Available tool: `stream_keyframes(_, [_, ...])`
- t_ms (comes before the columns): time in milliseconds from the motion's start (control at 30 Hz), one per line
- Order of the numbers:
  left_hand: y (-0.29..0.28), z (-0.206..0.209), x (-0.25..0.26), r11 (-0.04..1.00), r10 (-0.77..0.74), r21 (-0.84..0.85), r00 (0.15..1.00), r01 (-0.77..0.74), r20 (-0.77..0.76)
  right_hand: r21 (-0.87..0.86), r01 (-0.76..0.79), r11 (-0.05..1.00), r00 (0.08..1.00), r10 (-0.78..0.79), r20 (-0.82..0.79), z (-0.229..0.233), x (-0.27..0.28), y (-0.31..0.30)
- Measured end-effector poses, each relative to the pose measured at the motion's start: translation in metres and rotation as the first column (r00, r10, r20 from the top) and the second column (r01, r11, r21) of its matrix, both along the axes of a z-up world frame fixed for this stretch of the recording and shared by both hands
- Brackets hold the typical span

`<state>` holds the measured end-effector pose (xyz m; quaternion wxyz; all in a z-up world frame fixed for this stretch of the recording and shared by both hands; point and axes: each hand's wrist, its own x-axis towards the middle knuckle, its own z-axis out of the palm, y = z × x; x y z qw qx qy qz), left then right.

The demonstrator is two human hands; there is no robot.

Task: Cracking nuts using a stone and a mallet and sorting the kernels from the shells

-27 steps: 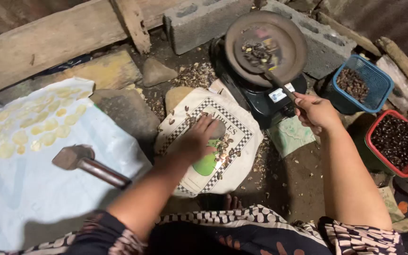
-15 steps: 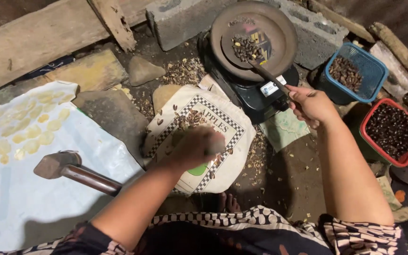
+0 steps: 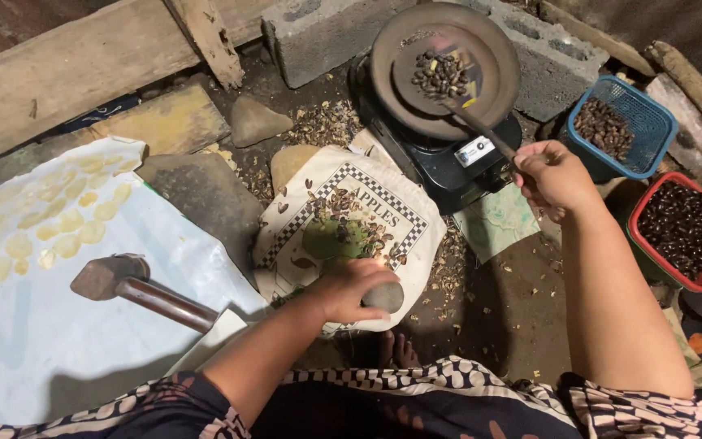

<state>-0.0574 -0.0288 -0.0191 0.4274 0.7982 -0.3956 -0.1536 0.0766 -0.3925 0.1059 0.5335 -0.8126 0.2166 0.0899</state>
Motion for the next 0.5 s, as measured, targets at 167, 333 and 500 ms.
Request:
stream_keyframes(167, [0.008,0.013,0.031,0.973,-0.062,0.232,0.975,0.011,0.213,0.041,-0.091,0.995,0.994,0.093,-0.064,0.022,-0.002,0.008])
stream_keyframes(333, [0.032,0.006,0.066,0.832,-0.15,0.496,0.76,-0.249,0.632,0.065,-0.069,0.996,0.994,0.074,-0.08,0.024,-0.005,0.006])
stream_keyframes(500, [0.037,-0.03,0.07,0.581,0.41,0.238,0.532,-0.778,0.741,0.131,-0.04,0.991,0.998,0.046,-0.041,0.009,-0.005,-0.003])
